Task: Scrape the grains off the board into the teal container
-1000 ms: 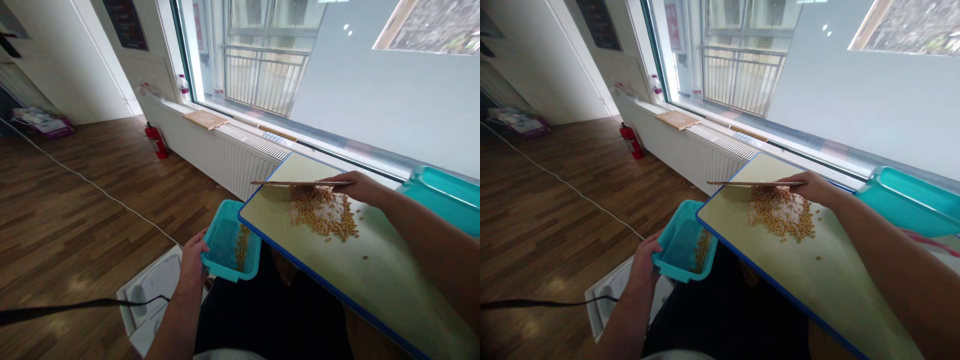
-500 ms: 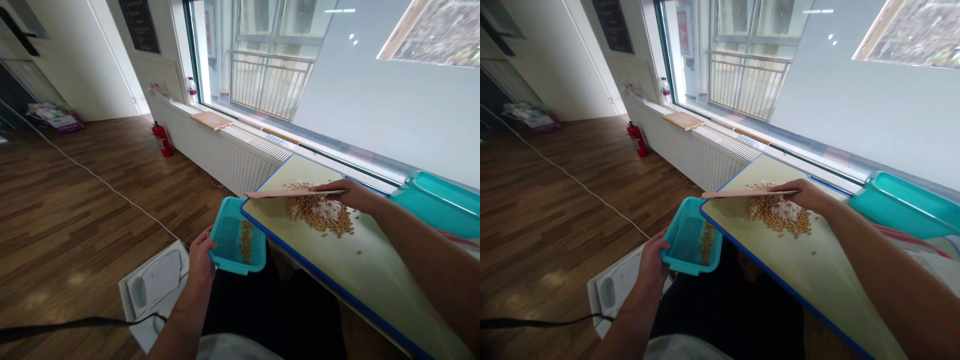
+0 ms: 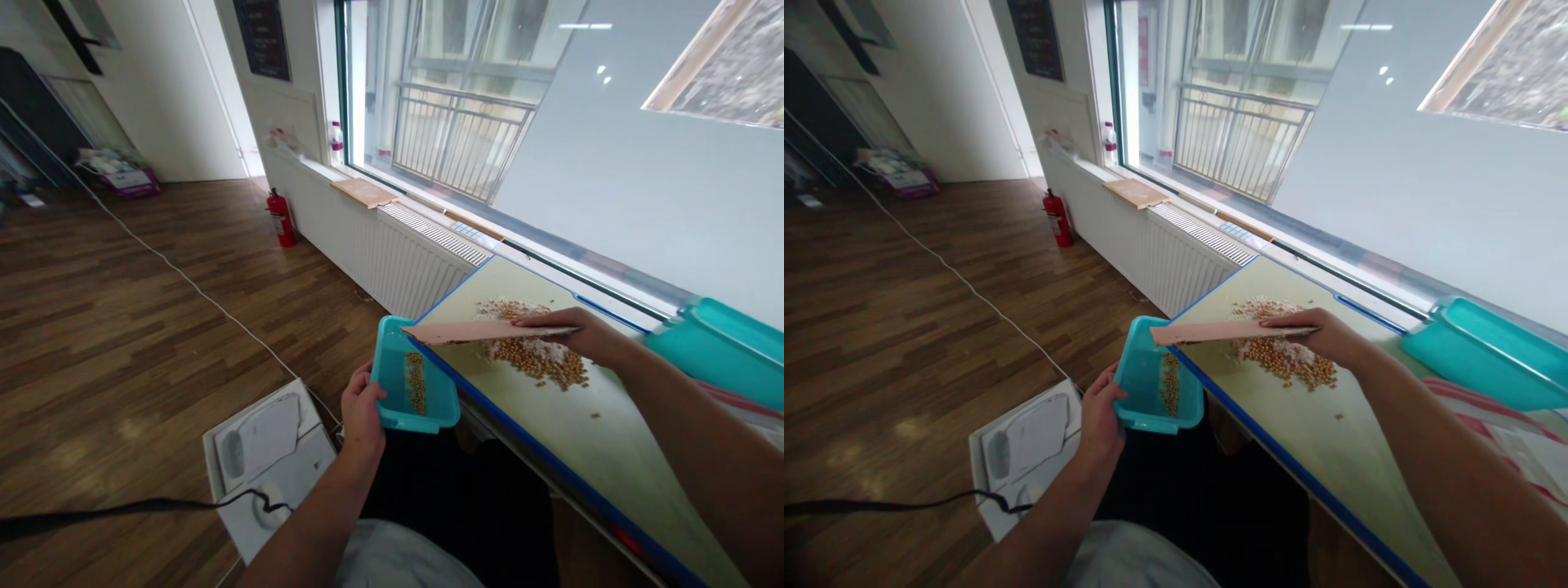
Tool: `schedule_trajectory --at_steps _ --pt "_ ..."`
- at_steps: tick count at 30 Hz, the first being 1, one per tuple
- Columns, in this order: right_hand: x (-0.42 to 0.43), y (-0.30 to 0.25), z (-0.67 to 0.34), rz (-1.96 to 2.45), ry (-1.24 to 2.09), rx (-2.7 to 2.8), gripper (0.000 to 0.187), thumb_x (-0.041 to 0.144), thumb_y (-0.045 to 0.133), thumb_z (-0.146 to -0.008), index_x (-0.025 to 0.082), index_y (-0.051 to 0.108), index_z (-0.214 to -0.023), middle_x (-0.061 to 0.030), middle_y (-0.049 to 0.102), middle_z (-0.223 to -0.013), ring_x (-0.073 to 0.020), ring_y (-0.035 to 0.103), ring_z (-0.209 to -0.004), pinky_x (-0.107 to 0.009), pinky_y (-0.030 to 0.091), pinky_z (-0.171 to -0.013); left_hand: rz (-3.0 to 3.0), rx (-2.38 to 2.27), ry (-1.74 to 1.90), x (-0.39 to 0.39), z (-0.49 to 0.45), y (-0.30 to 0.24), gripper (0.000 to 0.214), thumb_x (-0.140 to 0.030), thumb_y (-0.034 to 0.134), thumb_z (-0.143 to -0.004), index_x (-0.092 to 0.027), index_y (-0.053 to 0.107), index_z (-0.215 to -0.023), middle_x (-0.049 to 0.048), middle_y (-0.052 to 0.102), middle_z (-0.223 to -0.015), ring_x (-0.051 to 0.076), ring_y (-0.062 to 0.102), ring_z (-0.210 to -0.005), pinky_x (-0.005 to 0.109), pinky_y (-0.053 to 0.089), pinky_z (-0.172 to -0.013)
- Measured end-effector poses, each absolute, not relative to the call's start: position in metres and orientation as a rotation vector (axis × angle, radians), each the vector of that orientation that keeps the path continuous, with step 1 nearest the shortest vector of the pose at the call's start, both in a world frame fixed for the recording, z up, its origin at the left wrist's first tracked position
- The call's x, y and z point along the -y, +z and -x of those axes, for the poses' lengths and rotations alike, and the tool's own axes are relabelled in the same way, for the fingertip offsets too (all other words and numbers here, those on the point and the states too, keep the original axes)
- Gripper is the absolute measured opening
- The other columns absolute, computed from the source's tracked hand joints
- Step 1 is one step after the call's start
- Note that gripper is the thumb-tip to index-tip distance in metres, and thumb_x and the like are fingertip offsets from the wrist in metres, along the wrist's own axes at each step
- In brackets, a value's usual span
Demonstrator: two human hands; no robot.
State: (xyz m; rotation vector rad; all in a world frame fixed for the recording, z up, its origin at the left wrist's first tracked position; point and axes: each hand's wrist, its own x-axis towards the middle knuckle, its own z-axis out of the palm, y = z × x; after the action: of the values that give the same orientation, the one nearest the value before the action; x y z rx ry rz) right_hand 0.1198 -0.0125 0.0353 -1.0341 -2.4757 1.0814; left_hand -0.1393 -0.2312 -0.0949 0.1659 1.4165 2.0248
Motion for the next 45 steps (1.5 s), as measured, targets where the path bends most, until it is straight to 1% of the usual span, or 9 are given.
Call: schedule_trajectory --at_steps 4,9,14,21,29,34,37,41,45 --pt "0.015 0.037 -0.122 0.988 1.113 2.521 0.032 0.028 0.065 -0.075 0.022 0.071 -0.106 -0.0085 0.067 -0.114 -0.0215 0.062 -0.106 -0.031 0.045 -0.092 -0.183 -1.339 2.014 0.229 0.139 -0.097 0.015 -0.019 0.054 -0.051 -0.016 0.041 -0.044 0.0038 0.066 -0.095 0.017 0.056 -0.079 0.027 0.045 -0.063" --pt "0.014 0.037 -0.124 1.024 1.122 2.547 0.034 0.029 0.066 -0.074 0.023 0.071 -0.108 -0.0085 0.065 -0.118 -0.0236 0.061 -0.108 -0.033 0.045 -0.094 -0.202 -1.315 2.033 0.228 0.137 -0.100 0.012 -0.015 0.052 -0.052 -0.016 0.043 -0.045 0.0032 0.066 -0.098 0.018 0.055 -0.087 0.028 0.043 -0.069" --pt "0.017 0.040 -0.120 1.040 1.170 2.510 0.038 0.023 0.070 -0.066 0.023 0.072 -0.104 -0.0077 0.066 -0.115 -0.0242 0.060 -0.110 -0.034 0.043 -0.096 -0.205 -1.337 2.055 0.230 0.132 -0.103 0.013 -0.013 0.051 -0.052 -0.016 0.041 -0.044 0.0029 0.064 -0.102 0.020 0.054 -0.094 0.032 0.042 -0.076" --pt "0.035 0.049 -0.108 1.131 1.197 2.409 0.032 0.022 0.069 -0.064 0.019 0.074 -0.095 -0.0097 0.068 -0.110 -0.0238 0.061 -0.108 -0.037 0.040 -0.098 -0.235 -1.364 2.046 0.232 0.126 -0.106 0.013 -0.012 0.051 -0.055 -0.016 0.042 -0.046 0.0022 0.062 -0.105 0.020 0.053 -0.100 0.031 0.041 -0.083" --pt "0.042 0.049 -0.103 1.161 1.171 2.415 0.033 0.028 0.068 -0.069 0.017 0.073 -0.099 -0.0098 0.068 -0.109 -0.0236 0.062 -0.106 -0.035 0.042 -0.095 -0.269 -1.413 2.042 0.240 0.100 -0.111 0.010 -0.011 0.054 -0.060 -0.016 0.051 -0.052 0.0006 0.055 -0.115 0.022 0.047 -0.113 0.036 0.036 -0.095" --pt "0.055 0.047 -0.108 1.214 1.009 2.313 0.037 0.032 0.067 -0.071 0.018 0.072 -0.105 -0.0093 0.069 -0.109 -0.0221 0.062 -0.102 -0.032 0.043 -0.091 -0.293 -1.415 2.053 0.242 0.091 -0.114 0.011 -0.013 0.057 -0.062 -0.017 0.051 -0.053 0.0015 0.052 -0.117 0.023 0.044 -0.117 0.038 0.035 -0.097" --pt "0.073 0.049 -0.120 1.320 0.871 2.202 0.039 0.037 0.068 -0.069 0.018 0.073 -0.103 -0.0079 0.072 -0.098 -0.0224 0.065 -0.090 -0.033 0.047 -0.084 -0.302 -1.423 2.046 0.241 0.090 -0.115 0.011 -0.014 0.058 -0.062 -0.017 0.051 -0.054 0.0022 0.050 -0.118 0.024 0.044 -0.117 0.039 0.036 -0.097" --pt "0.116 0.054 -0.136 1.607 0.519 1.969 0.040 0.045 0.069 -0.060 0.020 0.075 -0.091 -0.0050 0.072 -0.078 -0.0270 0.065 -0.076 -0.036 0.050 -0.068 -0.333 -1.447 2.046 0.239 0.090 -0.116 0.013 -0.015 0.060 -0.062 -0.017 0.050 -0.054 0.0020 0.049 -0.119 0.024 0.044 -0.117 0.040 0.035 -0.098" --pt "0.169 0.044 -0.145 1.869 0.183 1.670 0.036 0.053 0.063 -0.064 0.021 0.073 -0.079 -0.0064 0.067 -0.063 -0.0324 0.065 -0.070 -0.039 0.048 -0.058 -0.379 -1.464 2.050 0.238 0.091 -0.117 0.014 -0.018 0.062 -0.063 -0.017 0.050 -0.056 0.0021 0.049 -0.119 0.024 0.044 -0.117 0.041 0.034 -0.101"
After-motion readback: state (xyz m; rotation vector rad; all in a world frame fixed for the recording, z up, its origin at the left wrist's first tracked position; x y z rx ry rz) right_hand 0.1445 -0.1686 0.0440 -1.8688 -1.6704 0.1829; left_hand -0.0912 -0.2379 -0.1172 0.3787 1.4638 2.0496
